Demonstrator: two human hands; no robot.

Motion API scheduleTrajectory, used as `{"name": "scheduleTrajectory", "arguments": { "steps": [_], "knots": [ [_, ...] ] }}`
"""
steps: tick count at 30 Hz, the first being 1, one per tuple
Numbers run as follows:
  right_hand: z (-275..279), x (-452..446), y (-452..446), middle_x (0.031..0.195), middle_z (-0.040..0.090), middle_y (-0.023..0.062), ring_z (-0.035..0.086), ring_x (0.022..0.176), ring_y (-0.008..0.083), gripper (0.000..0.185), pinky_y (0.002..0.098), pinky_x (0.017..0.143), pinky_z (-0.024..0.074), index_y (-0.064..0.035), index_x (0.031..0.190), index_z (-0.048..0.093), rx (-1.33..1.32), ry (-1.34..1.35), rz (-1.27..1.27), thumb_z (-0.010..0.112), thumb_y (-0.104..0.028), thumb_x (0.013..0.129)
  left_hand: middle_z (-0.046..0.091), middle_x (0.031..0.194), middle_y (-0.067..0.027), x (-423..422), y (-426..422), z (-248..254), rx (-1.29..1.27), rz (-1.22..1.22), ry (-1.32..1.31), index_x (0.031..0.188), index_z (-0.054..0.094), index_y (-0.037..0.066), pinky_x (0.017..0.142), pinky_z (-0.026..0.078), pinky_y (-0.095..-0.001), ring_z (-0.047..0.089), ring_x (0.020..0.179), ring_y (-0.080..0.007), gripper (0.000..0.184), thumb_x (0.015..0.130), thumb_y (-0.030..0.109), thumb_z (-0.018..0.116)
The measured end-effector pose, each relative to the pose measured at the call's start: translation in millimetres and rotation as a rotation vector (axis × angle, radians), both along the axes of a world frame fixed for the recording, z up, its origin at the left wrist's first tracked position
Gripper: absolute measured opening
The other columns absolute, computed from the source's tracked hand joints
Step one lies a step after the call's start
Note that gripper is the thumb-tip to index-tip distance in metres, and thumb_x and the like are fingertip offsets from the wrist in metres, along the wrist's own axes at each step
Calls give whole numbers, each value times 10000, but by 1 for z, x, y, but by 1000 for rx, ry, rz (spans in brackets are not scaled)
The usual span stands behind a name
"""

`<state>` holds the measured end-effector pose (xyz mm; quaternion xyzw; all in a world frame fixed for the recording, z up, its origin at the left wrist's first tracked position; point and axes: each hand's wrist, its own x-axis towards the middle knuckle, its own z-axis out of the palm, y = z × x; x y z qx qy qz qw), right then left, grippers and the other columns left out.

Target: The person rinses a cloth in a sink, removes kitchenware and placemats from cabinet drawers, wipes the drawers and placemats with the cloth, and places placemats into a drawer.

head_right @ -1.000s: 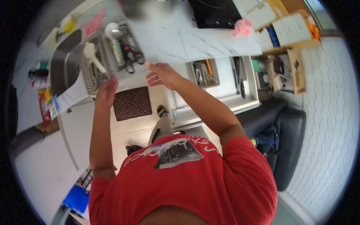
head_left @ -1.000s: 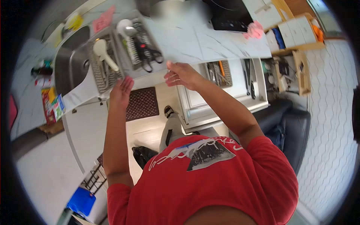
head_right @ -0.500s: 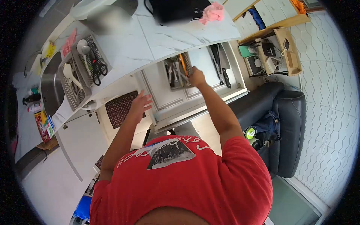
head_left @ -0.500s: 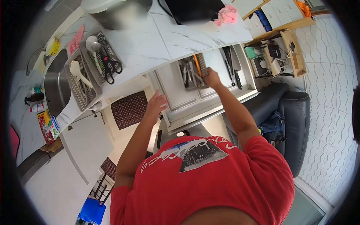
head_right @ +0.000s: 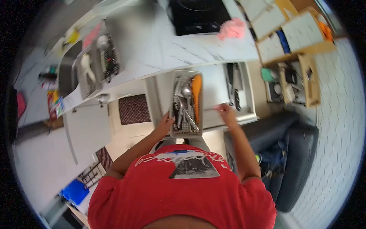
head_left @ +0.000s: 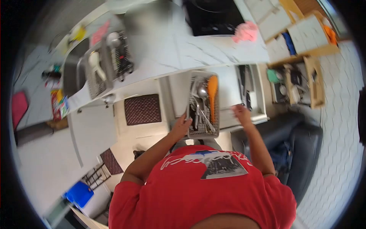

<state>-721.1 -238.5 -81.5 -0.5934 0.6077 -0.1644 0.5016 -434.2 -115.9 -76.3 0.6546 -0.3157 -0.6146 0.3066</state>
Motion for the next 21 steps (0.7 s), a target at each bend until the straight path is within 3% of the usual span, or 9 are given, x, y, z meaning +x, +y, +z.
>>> {"name": "scheduleTrajectory", "arguments": {
  "steps": [2, 3, 4, 6, 9, 11, 13, 17, 21],
  "knots": [
    [-10, -27, -44, 899, 555, 140, 553, 779, 286, 434, 352, 675, 442, -43, 997, 526, -261, 489, -24, 669, -346, 722, 530, 827, -16, 4, 13, -3, -286, 51, 128, 1350, 265, 96, 587, 402, -213, 448, 673, -54, 540, 852, 155, 466],
    [-15, -29, -58, 1018, 524, 168, 545, 870, 311, 543, 368, 724, 440, -57, 1072, 490, -390, 669, -76, 694, -378, 685, 530, 827, -16, 10, 13, 2, -295, 83, 109, 1350, 265, 96, 587, 402, -213, 448, 673, -54, 540, 852, 155, 466],
    [-23, -26, -69, 1018, 524, 168, 545, 870, 311, 543, 368, 724, 440, -57, 1072, 490, -400, 660, -56, 694, -378, 685, 526, 853, -15, 15, 14, 15, -275, 66, 115, 1348, 264, 84, 612, 398, -211, 445, 686, -56, 541, 851, 141, 467],
    [-44, -18, -92, 1182, 380, 181, 452, 1037, 354, 684, 451, 834, 388, -149, 1165, 412, -259, 658, -224, 716, -430, 620, 528, 910, -25, 18, 4, 57, -305, 80, 170, 1330, 293, 64, 654, 401, -215, 452, 729, -73, 511, 854, 131, 465],
    [-49, 7, -109, 1227, 330, 154, 400, 1094, 356, 657, 524, 871, 339, -227, 1167, 410, -137, 901, -312, 703, -440, 619, 541, 915, -28, 37, -13, 64, -303, 223, 143, 1297, 340, 55, 698, 408, -222, 467, 762, -81, 469, 851, 133, 466],
    [-53, 12, -114, 1204, 331, 142, 369, 1114, 353, 590, 549, 878, 310, -262, 1135, 429, -165, 845, -358, 695, -412, 630, 546, 972, -38, 59, -31, 77, -259, 247, 3, 1258, 368, 14, 774, 403, -240, 487, 833, -98, 431, 855, 136, 460],
    [-43, 18, -114, 1162, 349, 142, 396, 1078, 352, 568, 537, 865, 335, -218, 1113, 439, -76, 873, -391, 692, -362, 625, 545, 1000, -43, 75, -45, 83, -233, 268, -78, 1256, 365, 0, 805, 395, -245, 492, 864, -107, 431, 857, 136, 458],
    [-34, 23, -107, 1126, 355, 150, 412, 1050, 349, 569, 513, 830, 386, -132, 1085, 443, -40, 887, -394, 692, -311, 606, 511, 1096, -69, 100, -63, 75, -279, 567, 56, 1245, 384, 8, 869, 355, -258, 464, 972, -137, 421, 855, 157, 444],
    [-51, 5, -94, 1071, 383, 194, 492, 929, 381, 585, 441, 804, 445, -13, 1055, 425, -188, 796, -343, 705, -191, 572, 489, 1119, -80, 130, -78, 53, -344, 668, 138, 1223, 401, 21, 890, 336, -284, 446, 1001, -157, 416, 846, 187, 446]
  ]
}}
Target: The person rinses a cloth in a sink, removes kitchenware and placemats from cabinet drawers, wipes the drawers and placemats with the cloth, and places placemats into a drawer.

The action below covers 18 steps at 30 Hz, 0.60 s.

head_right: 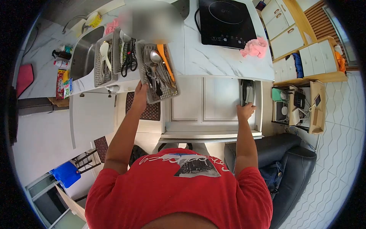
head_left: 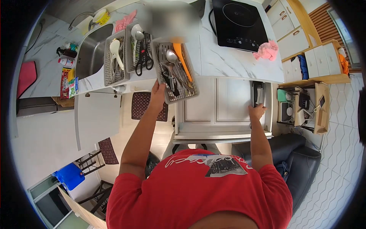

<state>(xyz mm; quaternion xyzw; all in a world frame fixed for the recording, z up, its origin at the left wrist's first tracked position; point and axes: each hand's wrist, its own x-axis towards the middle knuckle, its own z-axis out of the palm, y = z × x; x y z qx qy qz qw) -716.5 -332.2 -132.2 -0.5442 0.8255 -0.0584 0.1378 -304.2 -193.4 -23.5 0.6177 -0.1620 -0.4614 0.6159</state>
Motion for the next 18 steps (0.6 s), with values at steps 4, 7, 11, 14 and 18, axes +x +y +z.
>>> {"name": "scheduleTrajectory", "arguments": {
  "steps": [4, 7, 11, 14, 18],
  "knots": [
    [-3, -3, 7, 1021, 441, 228, 540, 851, 397, 565, 405, 813, 455, 36, 1041, 407, -21, -84, -51, 686, -87, 566, 485, 1115, -74, 17, -10, -6, 24, 21, -24, 1224, 381, 6, 881, 346, -303, 452, 983, -174, 445, 843, 225, 453],
    [-20, -16, 5, 968, 534, 232, 544, 901, 374, 556, 403, 810, 458, 17, 1047, 410, -3, -67, 5, 682, -119, 581, 510, 1091, -95, 28, -9, -34, 133, 169, -88, 1187, 423, -2, 855, 377, -300, 474, 971, -179, 416, 844, 226, 481],
    [-11, -10, 3, 888, 591, 224, 579, 860, 369, 564, 400, 791, 469, 3, 1049, 410, 64, -46, -16, 684, -159, 583, 533, 1045, -83, 37, -6, -13, 65, 113, 11, 1138, 466, -6, 845, 381, -292, 491, 958, -178, 401, 836, 258, 490],
    [2, -8, 4, 892, 595, 230, 587, 857, 362, 562, 394, 786, 472, 5, 1033, 416, 62, -77, -16, 693, -176, 579, 541, 1026, -70, 45, -6, -9, 134, 155, -121, 1133, 474, -4, 817, 399, -290, 501, 930, -168, 393, 838, 256, 492],
    [43, 0, 1, 879, 601, 220, 589, 861, 354, 548, 382, 771, 476, 11, 1003, 438, 134, -56, 48, 704, -203, 574, 534, 1035, -78, 61, -4, -17, 149, 143, 13, 1124, 491, -9, 809, 398, -297, 501, 926, -173, 415, 829, 282, 522]
  ]
}}
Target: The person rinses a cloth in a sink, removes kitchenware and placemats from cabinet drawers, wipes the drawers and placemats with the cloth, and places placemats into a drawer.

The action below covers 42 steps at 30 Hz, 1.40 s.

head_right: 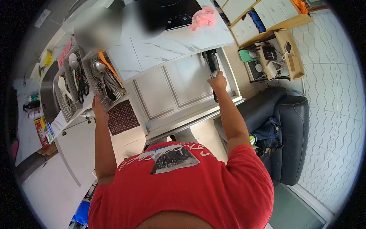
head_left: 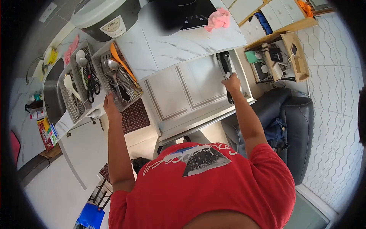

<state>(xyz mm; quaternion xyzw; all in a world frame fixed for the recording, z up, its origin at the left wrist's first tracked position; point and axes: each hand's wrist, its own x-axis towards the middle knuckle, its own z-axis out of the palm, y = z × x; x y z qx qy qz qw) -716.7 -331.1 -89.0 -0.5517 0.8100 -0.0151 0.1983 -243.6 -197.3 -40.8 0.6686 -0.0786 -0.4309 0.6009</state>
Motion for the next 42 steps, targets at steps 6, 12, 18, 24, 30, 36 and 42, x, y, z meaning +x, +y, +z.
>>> {"name": "scheduleTrajectory", "arguments": {
  "steps": [6, 12, 18, 24, 30, 36, 42],
  "knots": [
    [52, -27, 44, 691, 584, 126, 580, 632, 213, 327, 320, 577, 454, 0, 766, 548, 132, -281, 37, 692, -213, 564, 543, 1013, -66, -5, -9, 6, 12, 107, -168, 1110, 507, -19, 806, 388, -280, 505, 897, -160, 436, 814, 297, 554],
    [146, -16, 112, 712, 510, 41, 501, 614, 139, 403, 264, 573, 434, 5, 973, 484, 448, -981, -246, 649, -37, 607, 566, 975, -62, 13, -9, -21, -93, 76, -134, 1059, 537, -40, 775, 378, -259, 494, 869, -139, 406, 815, 284, 555],
    [171, 77, 68, 762, 537, 53, 516, 661, 124, 361, 248, 613, 439, 16, 974, 479, 116, -1130, 67, 622, -30, 645, 560, 835, -27, -6, -12, 1, -49, 170, -267, 984, 568, -30, 668, 377, -246, 480, 729, -110, 325, 824, 251, 537],
    [111, 223, 0, 738, 523, 87, 521, 638, 154, 368, 283, 553, 444, 30, 929, 441, 73, -1407, 33, 652, -50, 638, 514, 753, 17, 1, -15, -21, -103, 166, -273, 948, 589, 5, 608, 355, -248, 414, 662, -90, 267, 837, 240, 526],
    [87, 286, -20, 676, 509, 89, 495, 546, 148, 376, 293, 460, 411, 26, 896, 431, 44, -1179, 69, 665, -83, 623, 548, 744, -70, 4, -24, -27, 8, 127, -447, 1014, 566, -49, 646, 401, -261, 479, 690, -140, 394, 809, 287, 555],
    [102, 270, 22, 672, 534, 87, 520, 571, 161, 396, 291, 536, 437, -16, 926, 434, -52, -1027, 350, 675, -106, 625, 438, 1057, -99, -14, 19, 8, -31, -64, -110, 1356, 211, 52, 533, 489, -244, 518, 797, -140, 759, 780, 322, 624],
    [161, 313, 23, 693, 569, 131, 564, 601, 224, 380, 324, 577, 452, 0, 922, 471, -83, -603, 782, 660, -145, 625, 486, 1110, -73, -16, 17, -20, -242, -67, 14, 1367, 184, 110, 720, 509, -281, 538, 865, -131, 646, 841, 180, 553]
  ]
}}
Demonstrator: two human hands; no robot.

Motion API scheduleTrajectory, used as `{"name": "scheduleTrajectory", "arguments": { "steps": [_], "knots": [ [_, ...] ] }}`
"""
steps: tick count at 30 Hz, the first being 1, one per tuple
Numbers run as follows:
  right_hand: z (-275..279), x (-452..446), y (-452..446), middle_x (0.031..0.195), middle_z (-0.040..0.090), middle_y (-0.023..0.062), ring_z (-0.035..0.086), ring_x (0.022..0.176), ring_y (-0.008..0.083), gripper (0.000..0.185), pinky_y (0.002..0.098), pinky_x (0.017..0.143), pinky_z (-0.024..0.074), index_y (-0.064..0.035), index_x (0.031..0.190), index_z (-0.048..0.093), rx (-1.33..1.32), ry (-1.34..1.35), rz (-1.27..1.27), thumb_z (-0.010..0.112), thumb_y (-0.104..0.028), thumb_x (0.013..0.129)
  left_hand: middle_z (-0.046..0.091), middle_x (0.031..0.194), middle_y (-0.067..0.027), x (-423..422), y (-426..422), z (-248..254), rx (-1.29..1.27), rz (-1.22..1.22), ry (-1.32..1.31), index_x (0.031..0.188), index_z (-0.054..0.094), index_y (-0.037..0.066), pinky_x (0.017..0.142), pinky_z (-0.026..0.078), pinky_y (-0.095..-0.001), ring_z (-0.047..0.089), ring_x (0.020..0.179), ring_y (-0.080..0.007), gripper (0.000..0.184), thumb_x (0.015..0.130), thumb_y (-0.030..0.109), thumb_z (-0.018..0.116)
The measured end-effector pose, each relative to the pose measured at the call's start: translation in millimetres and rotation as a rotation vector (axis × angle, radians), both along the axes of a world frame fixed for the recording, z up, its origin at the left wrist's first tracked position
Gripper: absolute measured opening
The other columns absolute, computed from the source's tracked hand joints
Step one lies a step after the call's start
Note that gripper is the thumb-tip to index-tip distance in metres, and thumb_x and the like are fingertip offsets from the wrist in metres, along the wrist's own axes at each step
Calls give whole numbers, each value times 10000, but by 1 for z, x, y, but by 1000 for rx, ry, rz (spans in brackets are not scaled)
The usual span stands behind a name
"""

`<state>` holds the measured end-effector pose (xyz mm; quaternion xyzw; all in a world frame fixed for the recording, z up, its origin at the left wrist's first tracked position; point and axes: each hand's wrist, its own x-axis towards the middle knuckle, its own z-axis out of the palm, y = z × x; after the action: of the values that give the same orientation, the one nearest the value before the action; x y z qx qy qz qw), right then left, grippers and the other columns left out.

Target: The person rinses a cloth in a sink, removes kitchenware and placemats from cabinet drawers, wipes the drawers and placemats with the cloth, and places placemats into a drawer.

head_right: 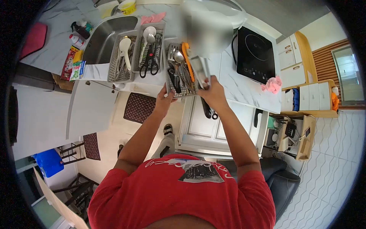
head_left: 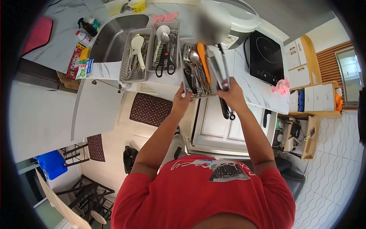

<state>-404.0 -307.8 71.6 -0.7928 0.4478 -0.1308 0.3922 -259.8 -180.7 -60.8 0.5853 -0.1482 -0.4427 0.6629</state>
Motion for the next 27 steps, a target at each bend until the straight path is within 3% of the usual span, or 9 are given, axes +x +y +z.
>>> {"name": "scheduleTrajectory", "arguments": {
  "steps": [6, 8, 11, 12, 17, 19, 22, 24, 27],
  "knots": [
    [-51, 83, -18, 888, 562, 269, 593, 773, 375, 511, 412, 707, 480, 77, 978, 507, -431, 134, 218, 677, -257, 631, 438, 1106, -106, 13, 2, 5, -6, 58, 130, 1354, 209, 56, 693, 503, -246, 522, 912, -139, 627, 852, 227, 543],
    [-35, 102, -10, 950, 526, 277, 542, 911, 384, 514, 422, 766, 458, 108, 921, 533, -139, 117, 74, 683, -297, 641, 454, 1116, -81, 13, 3, 20, 65, 25, 144, 1314, 304, 64, 748, 485, -286, 510, 938, -156, 576, 863, 366, 495],
    [-63, 106, -2, 1039, 503, 288, 523, 896, 355, 625, 391, 829, 414, 137, 987, 499, -509, 26, 83, 600, -423, 729, 446, 1197, -63, 12, 1, 36, 121, -71, 149, 1249, 379, 74, 787, 449, -312, 481, 986, -160, 530, 863, 429, 455],
    [-43, 98, 2, 1067, 487, 297, 519, 896, 360, 630, 390, 820, 417, 147, 1002, 475, -369, 79, 124, 606, -407, 731, 478, 1144, -44, 9, 0, 41, 143, -34, 137, 1234, 386, 83, 800, 441, -330, 499, 957, -158, 541, 851, 457, 463],
    [-37, -3, -8, 771, 584, 194, 570, 776, 308, 274, 389, 694, 451, 9, 799, 579, -375, -327, 18, 600, -257, 740, 493, 1104, -54, 4, -7, 58, 213, -50, 0, 1231, 372, 104, 695, 497, -351, 547, 902, -180, 565, 829, 486, 483],
    [-71, -76, -19, 671, 587, 181, 566, 630, 342, 201, 396, 596, 450, -7, 705, 603, -265, -130, -289, 563, -200, 743, 461, 1142, -77, 4, -7, 59, 266, -30, -3, 1250, 348, 100, 733, 490, -373, 514, 962, -212, 594, 825, 491, 486],
    [-143, -208, -55, 707, 584, 220, 569, 708, 366, 216, 446, 634, 445, -2, 708, 610, -342, 383, -617, 503, -177, 774, 417, 1188, -92, 6, 4, 45, 271, 45, 52, 1264, 327, 100, 776, 473, -400, 455, 1037, -251, 614, 826, 505, 472],
    [-232, -294, -89, 756, 593, 186, 571, 807, 347, 177, 443, 699, 446, -23, 795, 598, -502, 655, -607, 492, -163, 779, 392, 1201, -106, -4, 14, 43, 259, 131, 54, 1285, 302, 108, 775, 462, -404, 416, 1056, -268, 631, 830, 521, 446],
    [-242, -322, -102, 930, 580, 154, 571, 872, 297, 277, 393, 756, 463, -39, 952, 532, -275, 833, -560, 525, -269, 799, 433, 1150, -99, -16, 41, 14, 298, 220, 17, 1313, 279, 91, 702, 455, -352, 459, 952, -234, 656, 840, 523, 424]
  ]
}}
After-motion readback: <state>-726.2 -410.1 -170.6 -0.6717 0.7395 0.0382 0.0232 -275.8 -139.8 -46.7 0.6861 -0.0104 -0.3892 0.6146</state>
